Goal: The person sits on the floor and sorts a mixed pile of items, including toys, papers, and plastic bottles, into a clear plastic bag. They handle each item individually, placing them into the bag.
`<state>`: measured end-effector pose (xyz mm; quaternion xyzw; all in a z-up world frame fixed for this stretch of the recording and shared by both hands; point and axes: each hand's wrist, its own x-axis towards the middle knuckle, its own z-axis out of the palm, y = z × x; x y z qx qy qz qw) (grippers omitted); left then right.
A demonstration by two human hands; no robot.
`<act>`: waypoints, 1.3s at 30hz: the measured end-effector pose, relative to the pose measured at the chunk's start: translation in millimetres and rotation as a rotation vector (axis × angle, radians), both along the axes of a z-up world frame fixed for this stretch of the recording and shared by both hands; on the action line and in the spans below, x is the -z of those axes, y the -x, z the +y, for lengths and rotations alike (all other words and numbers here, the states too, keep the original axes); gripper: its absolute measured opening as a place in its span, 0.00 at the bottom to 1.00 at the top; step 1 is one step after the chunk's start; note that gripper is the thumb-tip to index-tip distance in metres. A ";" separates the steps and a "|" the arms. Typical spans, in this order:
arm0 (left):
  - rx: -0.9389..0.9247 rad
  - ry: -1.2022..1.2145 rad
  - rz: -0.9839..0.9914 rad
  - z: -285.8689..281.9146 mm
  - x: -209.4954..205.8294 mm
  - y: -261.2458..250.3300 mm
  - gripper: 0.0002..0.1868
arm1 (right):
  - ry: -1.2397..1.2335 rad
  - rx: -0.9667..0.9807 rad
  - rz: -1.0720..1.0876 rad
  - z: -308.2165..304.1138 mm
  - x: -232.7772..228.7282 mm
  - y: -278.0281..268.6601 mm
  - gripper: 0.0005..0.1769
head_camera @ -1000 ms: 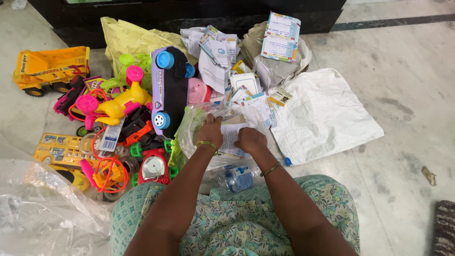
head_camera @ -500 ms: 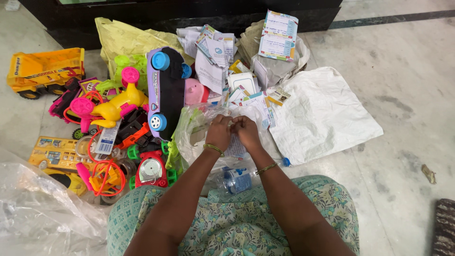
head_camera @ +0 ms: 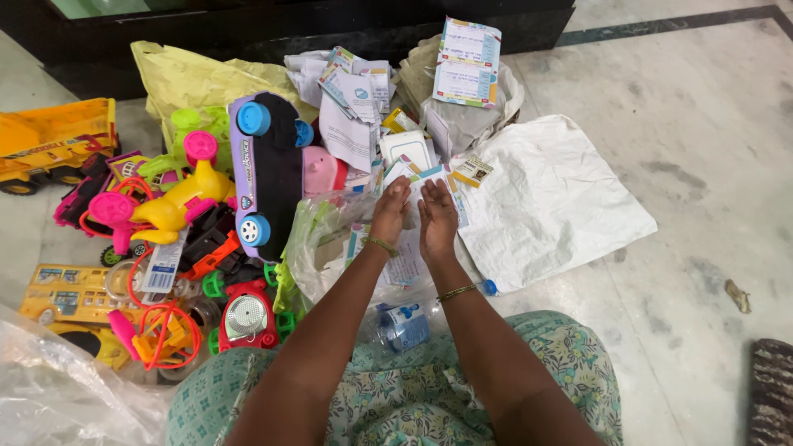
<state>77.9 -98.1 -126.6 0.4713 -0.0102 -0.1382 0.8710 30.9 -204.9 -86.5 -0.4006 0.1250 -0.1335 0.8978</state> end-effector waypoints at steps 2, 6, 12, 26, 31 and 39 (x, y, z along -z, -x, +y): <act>0.043 0.052 0.047 -9.9 7.9 -10.3 0.43 | -0.030 0.129 0.100 -1.6 17.7 -1.3 0.31; 0.122 0.019 0.172 -26.5 20.0 -15.7 0.52 | -0.015 0.350 0.280 0.6 45.9 -3.6 0.33; 0.074 -0.065 0.265 -31.1 19.9 -0.5 0.59 | 0.161 0.381 0.504 8.0 39.0 -1.7 0.38; 0.029 -0.010 0.316 -24.4 24.4 7.0 0.53 | 0.225 0.199 0.656 8.3 14.4 -1.3 0.34; -0.001 0.014 0.328 -23.6 43.4 2.3 0.54 | 0.247 0.244 0.680 6.3 7.3 -0.8 0.39; -0.044 0.031 0.357 -15.8 49.6 -0.7 0.53 | 0.239 0.248 0.706 1.3 24.5 -3.7 0.52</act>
